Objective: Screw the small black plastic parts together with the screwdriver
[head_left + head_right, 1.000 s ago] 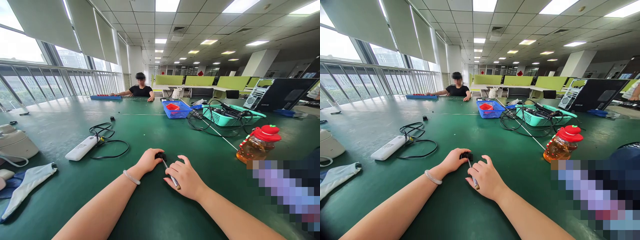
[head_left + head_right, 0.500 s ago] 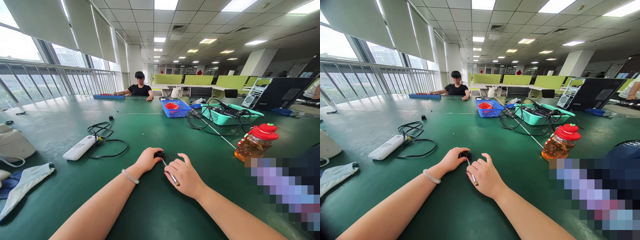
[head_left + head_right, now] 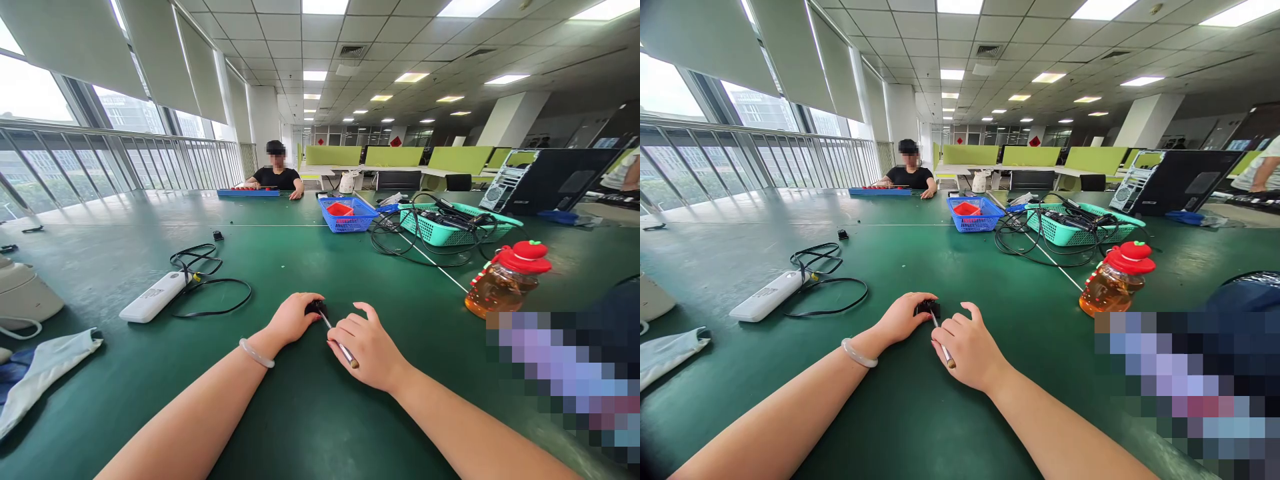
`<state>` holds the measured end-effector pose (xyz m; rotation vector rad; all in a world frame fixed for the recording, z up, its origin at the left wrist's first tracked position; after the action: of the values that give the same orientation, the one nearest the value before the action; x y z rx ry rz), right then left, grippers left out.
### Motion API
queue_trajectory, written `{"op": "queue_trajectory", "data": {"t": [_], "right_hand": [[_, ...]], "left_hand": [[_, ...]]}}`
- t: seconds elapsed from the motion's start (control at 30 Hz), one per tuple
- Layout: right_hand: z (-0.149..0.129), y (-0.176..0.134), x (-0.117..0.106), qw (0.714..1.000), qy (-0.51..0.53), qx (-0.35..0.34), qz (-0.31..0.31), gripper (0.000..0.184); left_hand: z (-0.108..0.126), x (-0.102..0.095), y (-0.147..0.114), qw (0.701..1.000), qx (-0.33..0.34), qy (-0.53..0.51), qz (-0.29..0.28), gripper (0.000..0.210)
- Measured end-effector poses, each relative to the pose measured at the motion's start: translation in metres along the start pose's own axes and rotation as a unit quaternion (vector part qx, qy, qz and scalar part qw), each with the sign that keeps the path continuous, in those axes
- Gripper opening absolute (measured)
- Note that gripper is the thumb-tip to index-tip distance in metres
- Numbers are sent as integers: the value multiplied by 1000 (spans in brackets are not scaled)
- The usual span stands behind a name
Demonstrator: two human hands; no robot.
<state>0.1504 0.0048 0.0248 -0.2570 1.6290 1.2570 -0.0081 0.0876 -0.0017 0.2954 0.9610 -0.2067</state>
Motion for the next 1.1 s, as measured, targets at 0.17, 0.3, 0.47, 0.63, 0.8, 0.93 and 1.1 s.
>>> {"op": "queue_trajectory", "data": {"t": [0.17,0.3,0.47,0.63,0.8,0.93,1.1], "right_hand": [[0,0,-2,1000,8,-3,8,15],[0,0,-3,1000,13,-4,16,15],[0,-1,-2,999,3,-2,34,15],[4,-3,-1,999,4,8,37,15],[3,-3,-3,999,13,-5,44,13],[2,-2,-1,999,12,-12,34,13],[5,-3,2,1000,9,-3,25,13]], "left_hand": [[0,0,-1,1000,-3,2,1,38],[0,0,-1,1000,-3,2,4,38],[0,0,0,1000,-1,-5,5,36],[0,0,-1,1000,-4,-8,2,35],[1,-1,-1,1000,-6,-10,0,35],[0,0,0,1000,-4,-11,4,35],[-1,1,0,1000,-1,-12,3,34]]}}
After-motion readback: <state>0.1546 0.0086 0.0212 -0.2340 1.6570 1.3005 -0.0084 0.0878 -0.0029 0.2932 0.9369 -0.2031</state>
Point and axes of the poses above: each hand's wrist, its own y-axis towards the middle knuckle, its own x-axis out of the palm, z = x × y, the point moved 4 cm from there along y, towards the middle knuckle, and after that the axes turned 5 degrees about -x, right-handed, at the moved point
